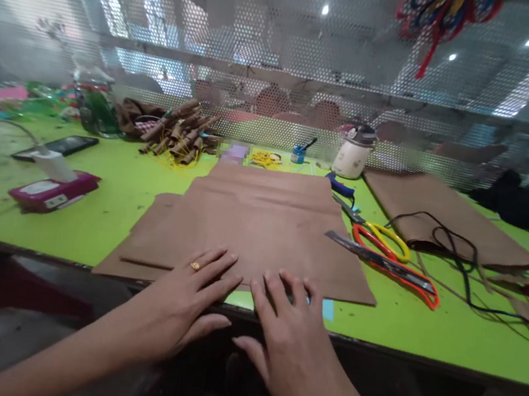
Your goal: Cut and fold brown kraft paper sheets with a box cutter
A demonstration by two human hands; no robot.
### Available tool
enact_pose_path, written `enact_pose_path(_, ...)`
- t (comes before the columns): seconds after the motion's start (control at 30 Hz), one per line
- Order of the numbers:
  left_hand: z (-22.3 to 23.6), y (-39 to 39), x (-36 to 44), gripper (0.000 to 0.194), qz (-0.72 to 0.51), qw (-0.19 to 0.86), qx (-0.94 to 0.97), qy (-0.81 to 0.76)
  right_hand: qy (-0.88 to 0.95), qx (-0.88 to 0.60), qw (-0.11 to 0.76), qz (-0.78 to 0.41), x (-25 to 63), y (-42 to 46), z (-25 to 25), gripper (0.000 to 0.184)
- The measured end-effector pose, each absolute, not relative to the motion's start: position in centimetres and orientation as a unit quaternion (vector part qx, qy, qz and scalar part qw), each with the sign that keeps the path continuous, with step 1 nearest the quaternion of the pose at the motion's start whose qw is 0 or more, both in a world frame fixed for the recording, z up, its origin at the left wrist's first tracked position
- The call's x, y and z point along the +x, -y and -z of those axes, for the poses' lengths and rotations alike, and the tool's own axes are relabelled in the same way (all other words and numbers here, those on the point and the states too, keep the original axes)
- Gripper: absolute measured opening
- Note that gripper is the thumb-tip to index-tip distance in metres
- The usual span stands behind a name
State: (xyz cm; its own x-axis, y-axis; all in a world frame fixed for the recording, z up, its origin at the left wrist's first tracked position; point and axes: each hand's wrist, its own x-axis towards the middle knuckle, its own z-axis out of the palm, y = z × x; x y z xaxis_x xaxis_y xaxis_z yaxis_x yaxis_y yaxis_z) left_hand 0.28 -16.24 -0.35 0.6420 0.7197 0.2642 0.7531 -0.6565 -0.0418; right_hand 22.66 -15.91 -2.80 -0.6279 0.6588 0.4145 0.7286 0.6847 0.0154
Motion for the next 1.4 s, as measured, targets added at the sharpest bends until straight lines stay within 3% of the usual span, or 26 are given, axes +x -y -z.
enact_pose_path(0.33, -0.4, 17.7, -3.4, 0.071, 0.064, 0.083, -0.91, 0.4, 0.899, -0.375, 0.198, 0.106, 22.8, 16.0, 3.1, 0.061)
enact_pose_path(0.83, 0.5, 20.0, -11.7, 0.055, 0.131, 0.222, -0.847, 0.464, 0.884, -0.441, 0.091, 0.126, 20.4, 15.9, 1.6, 0.064)
enact_pose_path(1.0, -1.5, 18.3, -8.7, 0.05, 0.145, 0.207, -0.842, 0.477, 0.879, -0.456, 0.067, 0.119, 19.5, 16.0, 0.8, 0.062)
enact_pose_path(1.13, -3.3, 14.9, -2.7, 0.042, 0.126, 0.134, -0.873, 0.452, 0.878, -0.458, 0.076, 0.12, 19.3, 16.4, 1.0, 0.063)
enact_pose_path(1.27, -2.4, 10.2, 1.7, 0.031, 0.085, 0.093, -0.913, 0.387, 0.875, -0.459, 0.094, 0.124, 19.3, 16.5, 1.7, 0.071)
enact_pose_path(1.4, 0.4, 7.3, 1.8, 0.046, 0.092, 0.085, -0.906, 0.405, 0.886, -0.438, 0.126, 0.09, 21.3, 16.4, 2.0, 0.074)
